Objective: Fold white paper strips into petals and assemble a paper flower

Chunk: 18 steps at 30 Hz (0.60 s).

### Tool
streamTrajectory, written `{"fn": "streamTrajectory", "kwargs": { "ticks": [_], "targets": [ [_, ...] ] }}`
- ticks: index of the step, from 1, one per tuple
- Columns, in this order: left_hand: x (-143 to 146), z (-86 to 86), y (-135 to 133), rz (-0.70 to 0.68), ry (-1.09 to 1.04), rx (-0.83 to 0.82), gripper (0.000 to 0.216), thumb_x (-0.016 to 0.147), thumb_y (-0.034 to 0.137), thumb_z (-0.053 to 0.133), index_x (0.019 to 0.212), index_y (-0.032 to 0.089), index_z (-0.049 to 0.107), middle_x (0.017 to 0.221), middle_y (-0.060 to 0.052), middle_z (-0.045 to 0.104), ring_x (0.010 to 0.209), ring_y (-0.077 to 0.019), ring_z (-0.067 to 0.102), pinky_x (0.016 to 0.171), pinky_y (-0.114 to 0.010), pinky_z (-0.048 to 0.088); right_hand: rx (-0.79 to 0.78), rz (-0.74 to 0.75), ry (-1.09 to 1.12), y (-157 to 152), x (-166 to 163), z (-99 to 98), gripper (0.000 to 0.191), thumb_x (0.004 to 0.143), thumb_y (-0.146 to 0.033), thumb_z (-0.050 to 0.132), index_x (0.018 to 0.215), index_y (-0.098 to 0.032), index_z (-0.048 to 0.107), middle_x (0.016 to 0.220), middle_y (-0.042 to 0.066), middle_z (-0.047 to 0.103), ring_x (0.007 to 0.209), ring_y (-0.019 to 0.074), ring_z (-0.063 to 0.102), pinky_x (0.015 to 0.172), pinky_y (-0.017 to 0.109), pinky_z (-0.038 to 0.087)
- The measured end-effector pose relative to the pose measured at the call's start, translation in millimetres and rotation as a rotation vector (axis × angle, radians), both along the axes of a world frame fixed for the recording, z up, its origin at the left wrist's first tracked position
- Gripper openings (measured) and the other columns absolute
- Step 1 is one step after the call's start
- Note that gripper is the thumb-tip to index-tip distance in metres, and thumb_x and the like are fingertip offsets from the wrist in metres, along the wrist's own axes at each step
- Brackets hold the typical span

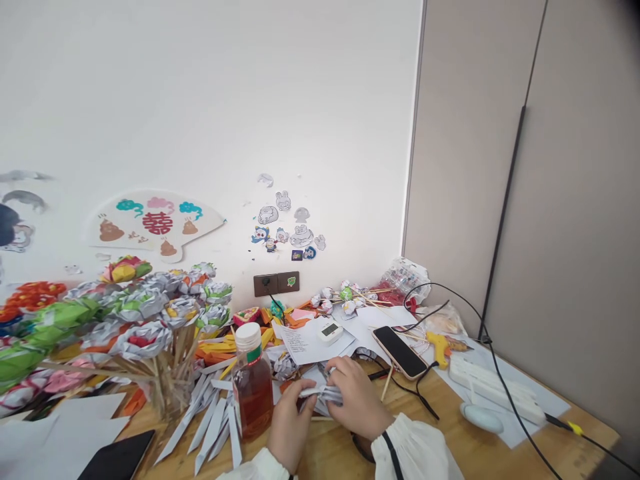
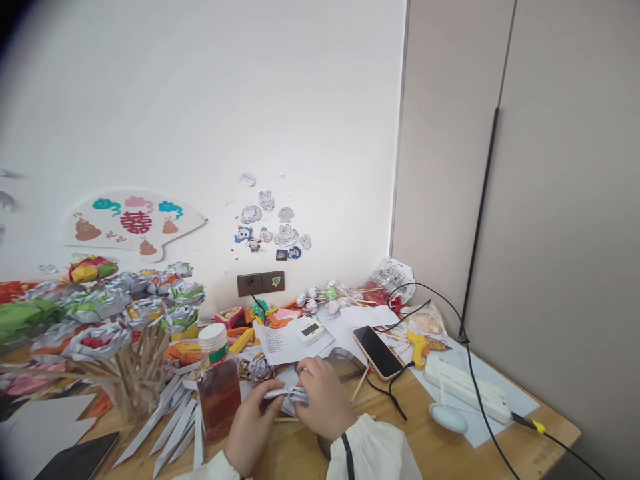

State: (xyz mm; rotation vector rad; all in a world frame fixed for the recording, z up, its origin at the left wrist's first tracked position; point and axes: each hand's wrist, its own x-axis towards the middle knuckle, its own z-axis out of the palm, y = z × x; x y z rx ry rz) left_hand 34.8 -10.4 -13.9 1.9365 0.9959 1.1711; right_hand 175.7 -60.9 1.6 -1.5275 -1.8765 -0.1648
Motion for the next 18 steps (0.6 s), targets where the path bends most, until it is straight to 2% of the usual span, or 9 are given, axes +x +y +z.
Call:
{"fn": "streamTrajectory", "kwargs": {
  "ticks": [3, 6, 7, 8, 11, 13, 15, 18],
  "targets": [
    [-0.2, -0.3, -0.7, -0.008, -0.022, -0.051, 0.019, 0.063, 0.026, 0.049, 0.078, 0.018, 0.057, 0.081, -0.005, 0.064, 0.077, -0.0195, 0.059, 0.071, -0.032, 0.046, -0.002, 0.012, 0.021, 1.4, 1.8, 0.0, 0.032, 0.058, -0.013, 0.058, 0.089, -0.021, 0.053, 0.102, 0.002, 0.047, 0.095, 0.019, 0.041, 0.082, 0.03, 0.031],
    [-1.4, -1.2, 0.9, 0.018, -0.037, -0.102, 0.021, 0.063, 0.029, 0.05, 0.079, 0.018, 0.056, 0.081, -0.004, 0.064, 0.073, -0.0187, 0.059, 0.069, -0.031, 0.047, 0.009, 0.001, 0.127, 2.8, 5.8, 0.5, 0.068, 0.054, -0.024, 0.066, 0.115, -0.02, 0.037, 0.114, 0.007, 0.041, 0.104, 0.0224, 0.036, 0.087, 0.033, 0.03],
    [-1.8, -1.6, 1.9, 0.025, -0.041, -0.12, 0.022, 0.062, 0.03, 0.051, 0.08, 0.017, 0.056, 0.08, -0.004, 0.064, 0.071, -0.0185, 0.06, 0.068, -0.03, 0.047, 0.009, 0.001, 0.171, 3.2, 7.3, 0.8, 0.072, 0.055, -0.027, 0.066, 0.119, -0.019, 0.033, 0.113, 0.008, 0.042, 0.104, 0.0224, 0.037, 0.086, 0.033, 0.03],
    [-2.0, -2.1, 2.9, 0.027, -0.047, -0.138, 0.023, 0.062, 0.031, 0.051, 0.08, 0.017, 0.056, 0.08, -0.004, 0.064, 0.07, -0.0183, 0.06, 0.067, -0.03, 0.047, 0.007, 0.006, 0.207, 3.6, 8.6, 1.2, 0.066, 0.059, -0.029, 0.064, 0.117, -0.019, 0.035, 0.109, 0.008, 0.046, 0.101, 0.0218, 0.039, 0.085, 0.033, 0.032],
    [-1.5, -3.7, 4.9, -0.009, -0.098, -0.201, 0.027, 0.061, 0.033, 0.054, 0.081, 0.015, 0.055, 0.078, -0.004, 0.064, 0.066, -0.0175, 0.06, 0.063, -0.029, 0.048, -0.008, 0.043, 0.276, 5.2, 10.4, 0.9, 0.025, 0.07, -0.026, 0.054, 0.094, -0.02, 0.053, 0.088, 0.004, 0.056, 0.087, 0.019, 0.048, 0.077, 0.031, 0.036],
    [-0.4, -3.9, 4.5, -0.043, -0.135, -0.251, 0.028, 0.06, 0.035, 0.056, 0.08, 0.015, 0.054, 0.074, -0.004, 0.064, 0.063, -0.0173, 0.06, 0.061, -0.029, 0.048, -0.03, 0.055, 0.339, 6.8, 9.7, -0.5, 0.01, 0.071, -0.023, 0.052, 0.08, -0.019, 0.056, 0.078, 0.002, 0.058, 0.077, 0.0173, 0.051, 0.07, 0.029, 0.039],
    [0.8, -2.5, 2.6, -0.069, -0.16, -0.306, 0.029, 0.059, 0.036, 0.057, 0.078, 0.014, 0.054, 0.07, -0.003, 0.063, 0.062, -0.0174, 0.061, 0.061, -0.028, 0.048, -0.059, 0.069, 0.432, 7.9, 7.8, -2.0, 0.008, 0.069, -0.02, 0.052, 0.077, -0.018, 0.054, 0.073, 0.001, 0.058, 0.068, 0.0153, 0.053, 0.063, 0.026, 0.04],
    [1.6, 1.5, -1.2, -0.094, -0.165, -0.349, 0.029, 0.059, 0.038, 0.058, 0.074, 0.014, 0.054, 0.067, -0.002, 0.063, 0.061, -0.0174, 0.061, 0.06, -0.028, 0.048, -0.071, 0.126, 0.548, 7.7, 4.9, -2.4, 0.022, 0.066, -0.018, 0.055, 0.087, -0.019, 0.05, 0.077, 0.0, 0.057, 0.065, 0.0132, 0.053, 0.058, 0.024, 0.041]
  ]
}}
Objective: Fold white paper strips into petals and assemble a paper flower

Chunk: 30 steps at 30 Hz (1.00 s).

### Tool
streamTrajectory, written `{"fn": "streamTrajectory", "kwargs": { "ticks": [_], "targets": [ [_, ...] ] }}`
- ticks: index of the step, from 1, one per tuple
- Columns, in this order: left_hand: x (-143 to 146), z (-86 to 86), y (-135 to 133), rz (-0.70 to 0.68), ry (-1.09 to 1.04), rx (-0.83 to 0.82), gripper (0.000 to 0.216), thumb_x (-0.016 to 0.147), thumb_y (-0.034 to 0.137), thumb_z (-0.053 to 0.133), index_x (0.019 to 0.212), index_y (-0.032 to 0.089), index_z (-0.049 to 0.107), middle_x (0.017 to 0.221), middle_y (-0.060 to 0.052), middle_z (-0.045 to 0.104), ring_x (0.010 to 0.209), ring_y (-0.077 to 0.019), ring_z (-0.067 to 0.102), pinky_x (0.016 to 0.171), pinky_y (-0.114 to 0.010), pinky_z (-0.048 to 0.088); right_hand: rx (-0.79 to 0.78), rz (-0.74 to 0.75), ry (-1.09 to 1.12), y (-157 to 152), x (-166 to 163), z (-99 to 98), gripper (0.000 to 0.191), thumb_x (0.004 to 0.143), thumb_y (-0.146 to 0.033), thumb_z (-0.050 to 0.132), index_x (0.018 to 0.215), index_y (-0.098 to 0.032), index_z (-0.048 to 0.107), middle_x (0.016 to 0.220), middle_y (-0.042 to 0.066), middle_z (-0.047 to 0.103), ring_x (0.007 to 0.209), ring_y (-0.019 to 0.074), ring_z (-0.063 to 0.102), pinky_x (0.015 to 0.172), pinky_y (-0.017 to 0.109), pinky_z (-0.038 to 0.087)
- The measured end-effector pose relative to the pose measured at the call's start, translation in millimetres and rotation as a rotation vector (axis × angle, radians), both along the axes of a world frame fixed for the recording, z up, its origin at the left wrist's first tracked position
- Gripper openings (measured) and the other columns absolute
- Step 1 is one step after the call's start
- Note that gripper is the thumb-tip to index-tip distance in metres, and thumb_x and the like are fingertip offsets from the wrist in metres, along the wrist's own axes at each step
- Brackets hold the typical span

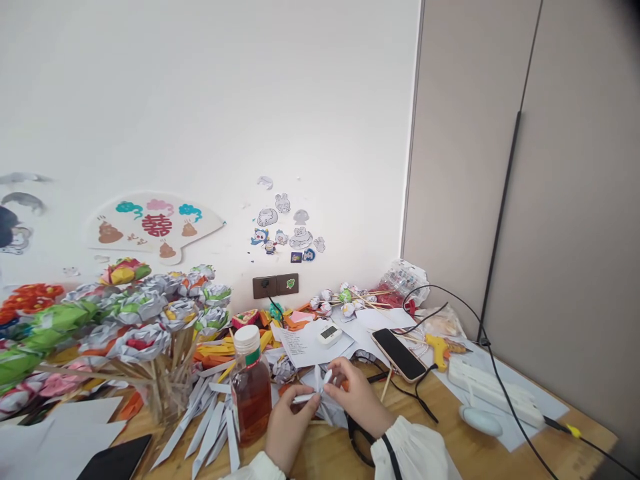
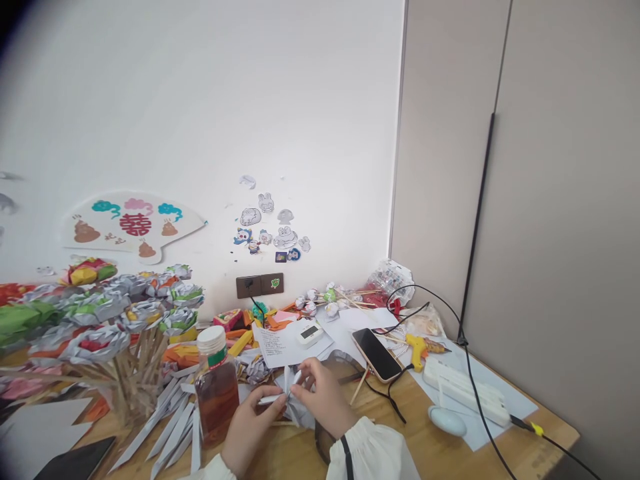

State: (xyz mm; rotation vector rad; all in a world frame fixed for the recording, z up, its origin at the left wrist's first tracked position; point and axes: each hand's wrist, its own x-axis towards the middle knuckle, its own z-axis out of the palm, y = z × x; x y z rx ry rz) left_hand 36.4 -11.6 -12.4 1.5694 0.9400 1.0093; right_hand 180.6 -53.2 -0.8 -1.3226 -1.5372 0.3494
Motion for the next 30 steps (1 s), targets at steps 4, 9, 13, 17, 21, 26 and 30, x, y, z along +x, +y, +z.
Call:
{"fn": "streamTrajectory", "kwargs": {
  "ticks": [4, 9, 13, 17, 21, 26, 30],
  "targets": [
    [0.4, 2.0, -2.0, -0.005, 0.0, 0.014, 0.023, 0.059, 0.035, 0.058, 0.067, 0.014, 0.055, 0.066, -0.002, 0.061, 0.059, -0.0165, 0.06, 0.059, -0.028, 0.049, 0.029, 0.044, -0.025, -0.6, -1.9, -0.5, 0.025, 0.064, -0.014, 0.055, 0.088, -0.02, 0.049, 0.079, 0.0, 0.057, 0.07, 0.014, 0.053, 0.062, 0.024, 0.041],
    [1.4, -2.1, -0.3, 0.001, -0.069, 0.025, 0.022, 0.057, 0.03, 0.059, 0.072, 0.014, 0.057, 0.073, -0.003, 0.062, 0.062, -0.0174, 0.06, 0.056, -0.029, 0.05, 0.069, 0.016, -0.057, 3.4, -4.9, -7.0, 0.029, 0.06, -0.001, 0.046, 0.083, -0.019, 0.047, 0.074, -0.001, 0.055, 0.071, 0.0136, 0.052, 0.066, 0.026, 0.04],
    [1.2, -1.4, -2.0, 0.024, -0.053, 0.129, 0.028, 0.058, 0.03, 0.06, 0.081, 0.015, 0.061, 0.077, -0.005, 0.065, 0.075, -0.0199, 0.06, 0.067, -0.031, 0.05, 0.064, 0.076, -0.02, 3.6, -9.4, -8.4, 0.032, 0.059, 0.001, 0.043, 0.083, -0.019, 0.045, 0.072, -0.002, 0.055, 0.067, 0.0119, 0.051, 0.063, 0.024, 0.04],
    [1.3, 1.6, -4.2, 0.027, -0.032, 0.178, 0.031, 0.062, 0.036, 0.056, 0.086, 0.017, 0.06, 0.084, -0.005, 0.065, 0.079, -0.0202, 0.06, 0.068, -0.031, 0.051, 0.117, 0.035, -0.041, 0.1, -11.4, -4.1, 0.031, 0.061, -0.002, 0.047, 0.086, -0.02, 0.048, 0.079, 0.0, 0.054, 0.074, 0.0138, 0.051, 0.068, 0.026, 0.039],
    [0.3, 1.1, -5.2, 0.03, 0.046, 0.313, 0.029, 0.066, 0.036, 0.054, 0.09, 0.018, 0.058, 0.09, -0.005, 0.063, 0.085, -0.0189, 0.058, 0.074, -0.03, 0.048, 0.176, 0.001, -0.094, -4.8, -13.6, 1.2, 0.027, 0.062, -0.002, 0.046, 0.082, -0.02, 0.049, 0.078, 0.0, 0.052, 0.075, 0.0143, 0.049, 0.068, 0.026, 0.039],
    [-4.6, 1.6, -9.9, 0.118, 0.213, 0.489, 0.021, 0.072, 0.034, 0.047, 0.088, 0.022, 0.055, 0.087, -0.003, 0.063, 0.08, -0.0164, 0.059, 0.07, -0.026, 0.049, 0.241, -0.009, -0.173, -10.6, -17.7, 5.3, 0.025, 0.064, -0.004, 0.046, 0.084, -0.02, 0.049, 0.079, 0.0, 0.052, 0.077, 0.0147, 0.048, 0.068, 0.026, 0.038],
    [-7.7, 3.6, -12.2, 0.18, 0.317, 0.726, 0.018, 0.073, 0.029, 0.046, 0.088, 0.023, 0.055, 0.085, -0.003, 0.064, 0.08, -0.0168, 0.059, 0.069, -0.026, 0.048, 0.299, 0.015, -0.254, -14.1, -17.3, 9.5, 0.022, 0.069, -0.006, 0.044, 0.084, -0.02, 0.05, 0.08, 0.001, 0.054, 0.078, 0.0151, 0.048, 0.07, 0.027, 0.038]
  ]
}}
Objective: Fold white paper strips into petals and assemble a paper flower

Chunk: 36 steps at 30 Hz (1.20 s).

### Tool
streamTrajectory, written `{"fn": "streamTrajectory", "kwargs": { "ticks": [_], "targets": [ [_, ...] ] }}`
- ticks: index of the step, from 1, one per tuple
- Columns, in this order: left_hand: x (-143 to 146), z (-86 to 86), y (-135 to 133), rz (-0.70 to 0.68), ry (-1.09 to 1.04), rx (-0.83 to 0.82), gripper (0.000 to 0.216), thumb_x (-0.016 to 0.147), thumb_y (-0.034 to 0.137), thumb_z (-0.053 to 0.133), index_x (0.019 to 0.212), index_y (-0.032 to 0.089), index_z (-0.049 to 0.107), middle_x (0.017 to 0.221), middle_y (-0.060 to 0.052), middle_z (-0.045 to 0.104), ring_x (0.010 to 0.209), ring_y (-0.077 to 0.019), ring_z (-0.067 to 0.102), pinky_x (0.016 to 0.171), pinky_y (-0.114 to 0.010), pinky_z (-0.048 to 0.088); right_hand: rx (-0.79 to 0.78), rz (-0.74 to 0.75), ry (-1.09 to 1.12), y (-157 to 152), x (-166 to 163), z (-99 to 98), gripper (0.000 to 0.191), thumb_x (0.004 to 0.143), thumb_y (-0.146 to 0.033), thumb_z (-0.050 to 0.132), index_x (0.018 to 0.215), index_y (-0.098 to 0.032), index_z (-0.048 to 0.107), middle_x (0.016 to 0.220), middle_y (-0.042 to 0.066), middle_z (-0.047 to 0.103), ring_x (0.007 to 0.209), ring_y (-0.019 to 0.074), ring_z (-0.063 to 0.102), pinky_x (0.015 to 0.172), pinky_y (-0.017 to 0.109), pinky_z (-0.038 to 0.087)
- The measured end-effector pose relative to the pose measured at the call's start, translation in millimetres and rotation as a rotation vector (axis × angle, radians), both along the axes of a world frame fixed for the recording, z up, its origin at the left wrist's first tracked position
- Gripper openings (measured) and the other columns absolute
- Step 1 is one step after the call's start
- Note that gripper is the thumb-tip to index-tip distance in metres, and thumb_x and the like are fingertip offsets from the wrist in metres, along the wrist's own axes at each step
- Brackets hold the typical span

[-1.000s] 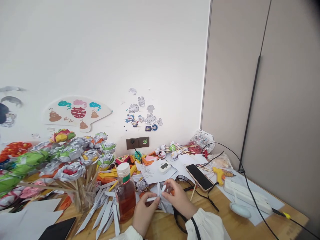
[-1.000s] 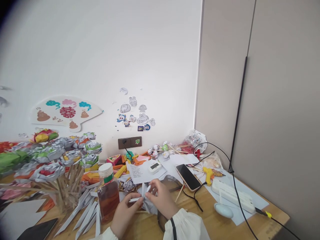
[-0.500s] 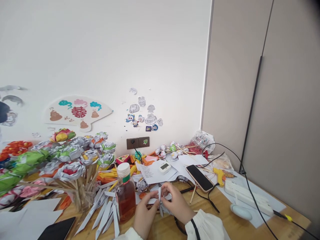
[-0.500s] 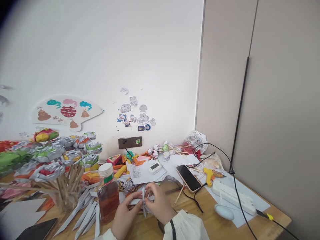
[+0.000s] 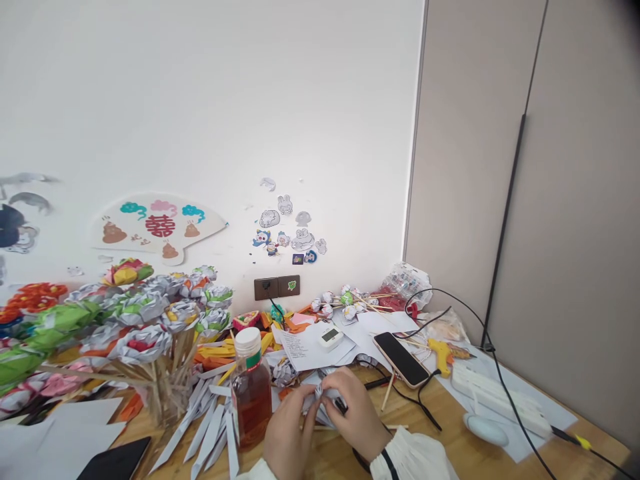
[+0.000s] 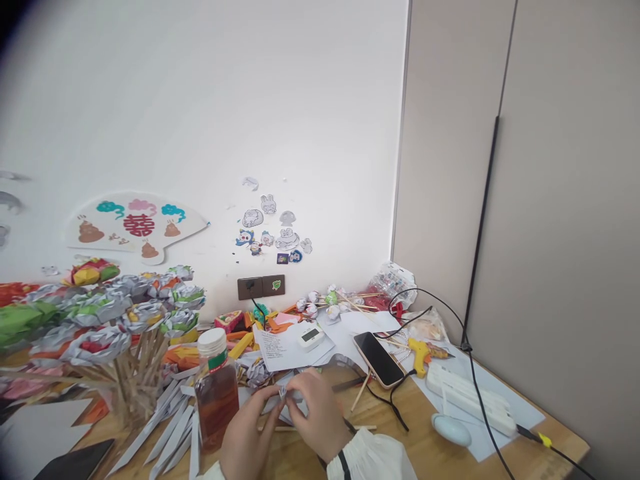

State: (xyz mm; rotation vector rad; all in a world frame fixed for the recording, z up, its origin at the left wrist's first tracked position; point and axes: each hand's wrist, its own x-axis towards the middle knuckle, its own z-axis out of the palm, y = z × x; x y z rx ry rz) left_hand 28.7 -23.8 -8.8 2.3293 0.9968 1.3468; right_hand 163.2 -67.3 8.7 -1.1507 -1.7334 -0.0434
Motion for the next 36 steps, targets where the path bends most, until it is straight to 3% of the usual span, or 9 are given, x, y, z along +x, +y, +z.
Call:
{"fn": "streamTrajectory", "kwargs": {
  "ticks": [4, 18, 31, 36],
  "targets": [
    [-1.0, -1.4, 2.0, -0.022, 0.066, 0.14, 0.019, 0.076, 0.024, 0.043, 0.092, 0.024, 0.052, 0.088, -0.003, 0.063, 0.083, -0.0166, 0.058, 0.072, -0.026, 0.047, 0.015, 0.015, -0.057, -2.7, 0.8, 3.6, 0.016, 0.07, -0.01, 0.047, 0.082, -0.021, 0.05, 0.08, 0.002, 0.055, 0.078, 0.0163, 0.047, 0.07, 0.029, 0.038],
    [-2.1, 0.5, 3.0, -0.031, 0.101, 0.259, 0.016, 0.077, 0.021, 0.041, 0.088, 0.023, 0.052, 0.094, -0.005, 0.061, 0.09, -0.0166, 0.055, 0.077, -0.026, 0.045, 0.115, 0.003, -0.208, -3.1, 2.7, 3.5, 0.011, 0.08, -0.016, 0.042, 0.084, -0.021, 0.051, 0.086, 0.002, 0.057, 0.081, 0.0148, 0.047, 0.07, 0.03, 0.039],
    [-2.1, -2.0, 5.0, -0.023, 0.098, 0.254, 0.017, 0.077, 0.022, 0.041, 0.09, 0.023, 0.052, 0.093, -0.005, 0.062, 0.089, -0.0172, 0.056, 0.077, -0.028, 0.046, 0.085, 0.004, -0.236, -5.8, 2.1, 5.7, 0.014, 0.08, -0.015, 0.041, 0.086, -0.021, 0.052, 0.087, 0.002, 0.058, 0.08, 0.0153, 0.046, 0.07, 0.03, 0.039],
    [-2.6, -0.2, 4.3, -0.062, 0.052, 0.19, 0.014, 0.077, 0.021, 0.04, 0.087, 0.022, 0.049, 0.093, -0.006, 0.059, 0.089, -0.0175, 0.054, 0.075, -0.03, 0.045, 0.016, -0.007, -0.172, -4.4, 1.6, 4.9, 0.011, 0.077, -0.014, 0.044, 0.08, -0.02, 0.052, 0.077, 0.002, 0.057, 0.076, 0.0156, 0.046, 0.066, 0.028, 0.038]
  ]
}}
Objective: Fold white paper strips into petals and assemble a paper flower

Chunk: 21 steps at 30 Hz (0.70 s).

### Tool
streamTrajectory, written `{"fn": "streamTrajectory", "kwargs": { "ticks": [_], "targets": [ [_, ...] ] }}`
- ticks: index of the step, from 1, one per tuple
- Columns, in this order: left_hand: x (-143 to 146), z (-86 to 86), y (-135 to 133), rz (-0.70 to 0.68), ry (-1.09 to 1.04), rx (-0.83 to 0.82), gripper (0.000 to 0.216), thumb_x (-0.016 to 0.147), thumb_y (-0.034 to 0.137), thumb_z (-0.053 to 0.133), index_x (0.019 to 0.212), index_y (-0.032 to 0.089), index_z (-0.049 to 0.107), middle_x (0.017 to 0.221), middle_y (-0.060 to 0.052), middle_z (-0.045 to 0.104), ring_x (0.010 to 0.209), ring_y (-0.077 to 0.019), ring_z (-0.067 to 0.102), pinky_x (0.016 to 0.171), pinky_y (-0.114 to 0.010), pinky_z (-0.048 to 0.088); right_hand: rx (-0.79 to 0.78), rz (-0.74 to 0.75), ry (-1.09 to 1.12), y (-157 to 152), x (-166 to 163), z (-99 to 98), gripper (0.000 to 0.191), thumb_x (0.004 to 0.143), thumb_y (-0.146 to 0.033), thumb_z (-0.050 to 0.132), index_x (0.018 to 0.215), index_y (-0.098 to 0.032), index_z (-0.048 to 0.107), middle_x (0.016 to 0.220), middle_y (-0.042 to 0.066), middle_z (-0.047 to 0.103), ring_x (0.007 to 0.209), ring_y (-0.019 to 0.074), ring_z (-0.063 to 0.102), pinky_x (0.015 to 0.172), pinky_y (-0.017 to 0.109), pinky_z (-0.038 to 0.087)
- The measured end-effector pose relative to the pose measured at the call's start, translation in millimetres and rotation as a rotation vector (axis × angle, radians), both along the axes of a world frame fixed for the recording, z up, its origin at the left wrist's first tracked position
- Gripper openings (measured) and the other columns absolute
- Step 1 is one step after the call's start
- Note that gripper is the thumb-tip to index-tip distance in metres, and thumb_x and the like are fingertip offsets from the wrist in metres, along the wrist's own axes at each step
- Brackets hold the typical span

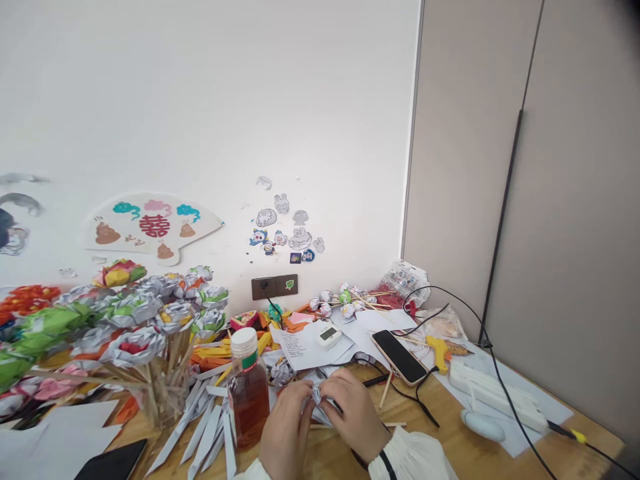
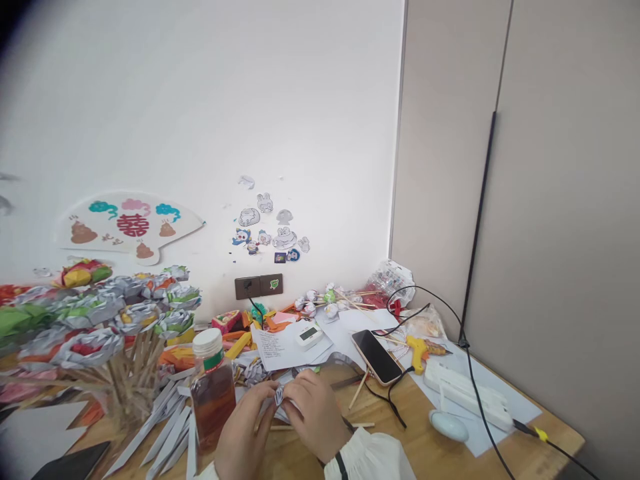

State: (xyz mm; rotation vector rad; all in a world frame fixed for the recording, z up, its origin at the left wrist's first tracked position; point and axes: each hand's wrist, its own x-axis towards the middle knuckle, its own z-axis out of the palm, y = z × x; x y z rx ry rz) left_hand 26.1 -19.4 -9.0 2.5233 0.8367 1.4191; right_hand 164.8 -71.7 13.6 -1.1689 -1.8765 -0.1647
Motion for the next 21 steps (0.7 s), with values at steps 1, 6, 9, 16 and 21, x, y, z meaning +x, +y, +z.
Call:
{"fn": "streamTrajectory", "kwargs": {
  "ticks": [1, 6, 9, 16, 21],
  "targets": [
    [0.1, 0.8, -0.1, -0.01, -0.007, -0.031, 0.012, 0.077, 0.02, 0.04, 0.085, 0.021, 0.048, 0.092, -0.006, 0.057, 0.088, -0.0174, 0.053, 0.075, -0.03, 0.045, -0.015, 0.001, 0.027, 0.7, 0.0, 0.2, 0.009, 0.076, -0.013, 0.046, 0.079, -0.02, 0.052, 0.077, 0.002, 0.057, 0.076, 0.0156, 0.046, 0.066, 0.028, 0.037],
    [2.8, 3.5, 1.1, -0.056, -0.019, -0.187, 0.001, 0.075, 0.019, 0.043, 0.074, 0.02, 0.044, 0.077, -0.003, 0.051, 0.075, -0.0152, 0.051, 0.068, -0.027, 0.044, -0.058, 0.05, 0.108, 4.4, 2.0, 1.8, 0.01, 0.071, -0.012, 0.054, 0.075, -0.02, 0.05, 0.079, 0.0, 0.056, 0.078, 0.0153, 0.047, 0.071, 0.028, 0.035],
    [4.9, 4.4, 1.7, -0.083, -0.04, -0.246, 0.004, 0.075, 0.022, 0.043, 0.072, 0.02, 0.043, 0.072, -0.001, 0.05, 0.07, -0.0143, 0.049, 0.065, -0.026, 0.043, -0.075, 0.053, 0.133, 5.2, 3.6, 2.3, 0.011, 0.07, -0.012, 0.056, 0.073, -0.02, 0.05, 0.075, -0.001, 0.055, 0.075, 0.0148, 0.047, 0.071, 0.027, 0.034],
    [5.0, 10.7, 0.2, -0.134, -0.069, -0.441, 0.007, 0.07, 0.025, 0.049, 0.069, 0.019, 0.045, 0.068, 0.0, 0.05, 0.068, -0.0142, 0.049, 0.063, -0.024, 0.041, -0.128, 0.007, 0.23, 6.6, 2.8, -1.3, 0.013, 0.066, -0.012, 0.059, 0.068, -0.019, 0.048, 0.073, -0.002, 0.05, 0.072, 0.0134, 0.046, 0.065, 0.023, 0.034],
    [3.4, 17.4, -0.2, -0.161, -0.066, -0.493, 0.007, 0.068, 0.024, 0.051, 0.068, 0.018, 0.046, 0.069, 0.0, 0.051, 0.069, -0.0148, 0.048, 0.065, -0.025, 0.039, -0.227, -0.007, 0.331, 8.4, 3.7, -2.3, 0.011, 0.065, -0.011, 0.058, 0.068, -0.019, 0.049, 0.067, -0.004, 0.047, 0.062, 0.0108, 0.043, 0.057, 0.02, 0.033]
  ]
}}
